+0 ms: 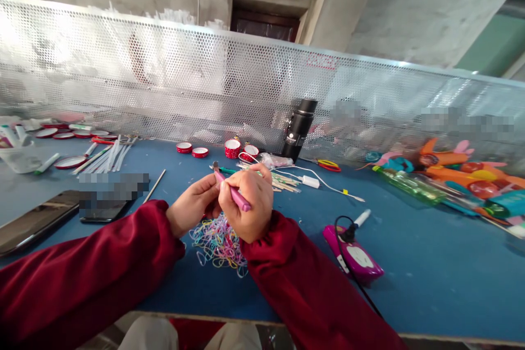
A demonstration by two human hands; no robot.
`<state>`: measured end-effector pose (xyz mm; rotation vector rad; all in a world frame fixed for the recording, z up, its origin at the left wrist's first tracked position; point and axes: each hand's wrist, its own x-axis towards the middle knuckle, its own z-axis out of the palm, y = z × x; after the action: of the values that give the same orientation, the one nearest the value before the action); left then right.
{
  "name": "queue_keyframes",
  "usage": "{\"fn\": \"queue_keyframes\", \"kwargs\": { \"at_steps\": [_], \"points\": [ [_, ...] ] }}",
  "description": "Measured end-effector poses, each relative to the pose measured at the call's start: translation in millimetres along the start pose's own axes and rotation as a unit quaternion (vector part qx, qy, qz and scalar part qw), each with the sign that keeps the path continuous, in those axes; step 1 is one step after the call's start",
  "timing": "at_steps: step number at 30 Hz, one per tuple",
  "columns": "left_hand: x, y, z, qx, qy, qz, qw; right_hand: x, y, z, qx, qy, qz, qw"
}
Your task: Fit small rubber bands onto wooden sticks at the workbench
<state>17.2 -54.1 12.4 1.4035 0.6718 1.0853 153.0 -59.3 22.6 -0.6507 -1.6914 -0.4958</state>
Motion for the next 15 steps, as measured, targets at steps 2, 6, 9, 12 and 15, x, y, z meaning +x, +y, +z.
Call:
{"fn": "queue_keyframes", "kwargs": {
  "at_steps": [2,6,9,12,15],
  "points": [
    [0.4,-0.1,-0.1,-0.001,-0.001,0.001,1.000,0.2,1.2,-0.3,-0.007,0.005,0.007,1.000],
    [0.6,0.5,-0.6,-0.021,-0.006,0.007,1.000,1.5,1.2,-1.7,-0.007,0.021,0.005,1.000],
    [0.5,0.2,-0.7,-0.035,-0.011,0.009,0.999,1.8,-0.8,-1.9,0.000,0.020,0.003,1.000],
    [0.2,-0.4,-0.5,-0.040,-0.012,0.008,0.999,1.5,-1.8,-1.4,0.002,0.017,0.005,1.000],
    [0.1,-0.5,-0.1,-0.036,-0.010,0.003,0.999,1.0,-1.2,-1.1,0.001,0.016,0.004,1.000]
  ]
}}
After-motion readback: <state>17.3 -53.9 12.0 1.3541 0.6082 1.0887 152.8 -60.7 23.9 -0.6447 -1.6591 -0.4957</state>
